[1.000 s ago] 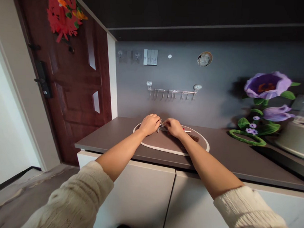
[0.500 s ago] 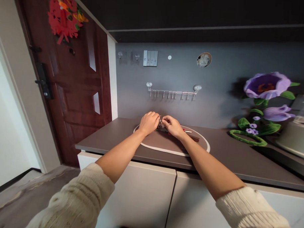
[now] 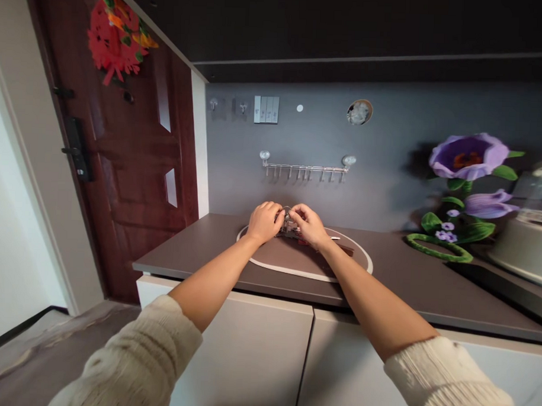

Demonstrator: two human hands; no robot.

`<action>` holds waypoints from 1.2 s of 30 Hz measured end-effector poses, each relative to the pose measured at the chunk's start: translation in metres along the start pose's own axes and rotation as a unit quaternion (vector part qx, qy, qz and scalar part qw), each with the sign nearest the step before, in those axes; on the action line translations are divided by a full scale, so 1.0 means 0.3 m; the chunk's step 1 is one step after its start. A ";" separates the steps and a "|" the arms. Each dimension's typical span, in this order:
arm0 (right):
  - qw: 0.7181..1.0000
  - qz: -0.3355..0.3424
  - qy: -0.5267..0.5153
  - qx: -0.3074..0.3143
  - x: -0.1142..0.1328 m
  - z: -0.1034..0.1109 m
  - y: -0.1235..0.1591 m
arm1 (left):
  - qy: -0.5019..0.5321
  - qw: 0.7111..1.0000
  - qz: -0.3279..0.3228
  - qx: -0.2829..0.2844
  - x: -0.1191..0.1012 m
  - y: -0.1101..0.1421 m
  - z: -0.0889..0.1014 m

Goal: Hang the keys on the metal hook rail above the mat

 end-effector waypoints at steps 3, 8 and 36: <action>1.000 -0.005 -0.012 -0.007 -0.001 0.008 -0.003 | 0.024 1.000 0.001 -0.003 0.001 0.000 -0.004; 0.998 -0.020 -0.051 -0.008 -0.006 0.012 -0.008 | 0.051 0.999 0.005 0.000 0.006 0.002 -0.019; 0.979 -0.088 -0.185 0.018 -0.001 -0.036 -0.033 | 0.176 0.973 0.126 -0.076 0.041 -0.001 -0.046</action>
Point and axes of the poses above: each hand's wrist, its own y-axis away from the middle knuckle, its own z-axis out of the back of the hand, x = y × z, the point moved 4 cm from there along -y, towards the middle knuckle, and after that the axes turned 10 degrees about -z, right-handed, at the moved point
